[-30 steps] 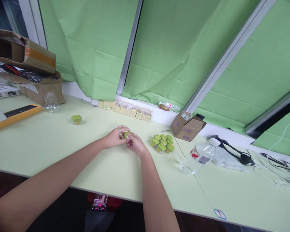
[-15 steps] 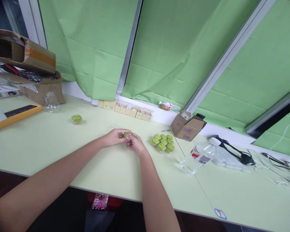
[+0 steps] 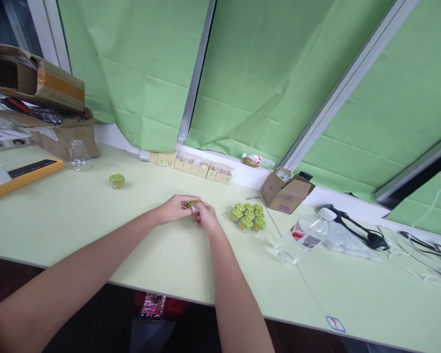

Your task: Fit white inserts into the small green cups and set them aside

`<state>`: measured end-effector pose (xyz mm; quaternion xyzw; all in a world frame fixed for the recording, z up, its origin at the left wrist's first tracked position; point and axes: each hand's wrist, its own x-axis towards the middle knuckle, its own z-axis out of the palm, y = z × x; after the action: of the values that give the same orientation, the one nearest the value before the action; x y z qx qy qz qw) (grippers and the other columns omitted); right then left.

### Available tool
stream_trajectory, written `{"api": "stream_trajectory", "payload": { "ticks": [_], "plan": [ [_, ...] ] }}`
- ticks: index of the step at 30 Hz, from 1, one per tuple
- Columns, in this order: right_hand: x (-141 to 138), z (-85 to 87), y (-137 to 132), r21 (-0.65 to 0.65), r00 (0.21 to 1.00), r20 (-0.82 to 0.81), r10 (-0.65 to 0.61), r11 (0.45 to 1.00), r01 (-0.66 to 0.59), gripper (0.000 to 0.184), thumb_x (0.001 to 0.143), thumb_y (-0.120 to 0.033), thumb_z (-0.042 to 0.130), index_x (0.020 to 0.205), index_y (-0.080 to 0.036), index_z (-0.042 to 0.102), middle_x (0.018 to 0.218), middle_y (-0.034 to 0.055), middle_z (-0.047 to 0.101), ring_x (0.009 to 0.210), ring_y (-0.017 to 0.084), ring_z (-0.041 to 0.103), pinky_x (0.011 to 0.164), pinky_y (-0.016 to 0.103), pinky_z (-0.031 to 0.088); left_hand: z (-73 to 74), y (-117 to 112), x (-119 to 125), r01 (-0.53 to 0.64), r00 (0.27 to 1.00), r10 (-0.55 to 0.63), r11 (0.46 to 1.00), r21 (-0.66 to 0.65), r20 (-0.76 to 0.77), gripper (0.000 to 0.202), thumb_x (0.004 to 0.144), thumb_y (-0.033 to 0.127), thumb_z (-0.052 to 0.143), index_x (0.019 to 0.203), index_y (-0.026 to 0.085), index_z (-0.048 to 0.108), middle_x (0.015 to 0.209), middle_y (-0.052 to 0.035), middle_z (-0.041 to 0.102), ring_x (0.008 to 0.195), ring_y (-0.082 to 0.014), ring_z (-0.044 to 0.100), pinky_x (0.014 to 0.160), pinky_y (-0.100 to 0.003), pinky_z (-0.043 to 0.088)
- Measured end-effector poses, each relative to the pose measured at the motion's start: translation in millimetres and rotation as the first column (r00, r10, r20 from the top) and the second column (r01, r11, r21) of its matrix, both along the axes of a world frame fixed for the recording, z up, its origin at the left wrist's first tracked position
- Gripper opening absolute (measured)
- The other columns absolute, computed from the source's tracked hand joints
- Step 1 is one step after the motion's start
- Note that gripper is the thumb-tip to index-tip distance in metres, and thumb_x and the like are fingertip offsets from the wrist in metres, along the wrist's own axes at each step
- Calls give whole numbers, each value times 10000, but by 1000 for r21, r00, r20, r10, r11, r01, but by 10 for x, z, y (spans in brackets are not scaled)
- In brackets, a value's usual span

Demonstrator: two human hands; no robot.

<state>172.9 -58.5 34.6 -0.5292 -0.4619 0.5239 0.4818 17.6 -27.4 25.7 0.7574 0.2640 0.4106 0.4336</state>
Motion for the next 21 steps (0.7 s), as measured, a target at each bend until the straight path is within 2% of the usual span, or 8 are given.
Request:
{"api": "stream_trajectory", "payload": {
  "ticks": [3,10,15,18,21],
  "plan": [
    [-27,14,-13,-1,1000,6,-30,1000,30,214,646,-332,604,797,-186,649,562,-23,534,491,99,441,440,215,361,22,-25,16,-24,1000,24,999,32,-17,490,760,250,634,1246,186,641,1328,-90,600,1129,-242,610,962,-363,503],
    [-50,-2,5,5,996,11,-89,996,89,185,637,-310,583,750,-176,642,554,-13,541,473,106,457,411,222,347,35,-43,47,-39,999,41,997,67,-23,470,746,210,627,1214,187,660,1308,-85,613,1122,-243,608,980,-373,491],
    [-51,3,8,-27,994,13,-109,994,109,167,634,-315,589,707,-170,627,529,-11,513,476,112,465,421,227,357,56,-62,43,33,999,-30,995,95,-24,387,805,233,573,1176,187,675,1264,-75,637,1086,-221,618,933,-337,501],
    [-33,-3,5,-25,994,28,-108,994,109,182,638,-338,592,706,-172,618,514,-23,481,474,110,443,432,234,377,42,-53,39,7,1000,-7,998,65,-9,415,785,237,611,1193,182,662,1276,-85,625,1082,-222,611,937,-337,492],
    [-8,-22,11,-20,996,35,-84,996,84,206,641,-366,574,710,-176,615,529,-29,467,485,109,428,436,235,388,28,-50,28,-6,1000,6,1000,2,-14,471,765,300,667,1220,183,639,1268,-99,623,982,-208,630,862,-326,513]
  ]
}}
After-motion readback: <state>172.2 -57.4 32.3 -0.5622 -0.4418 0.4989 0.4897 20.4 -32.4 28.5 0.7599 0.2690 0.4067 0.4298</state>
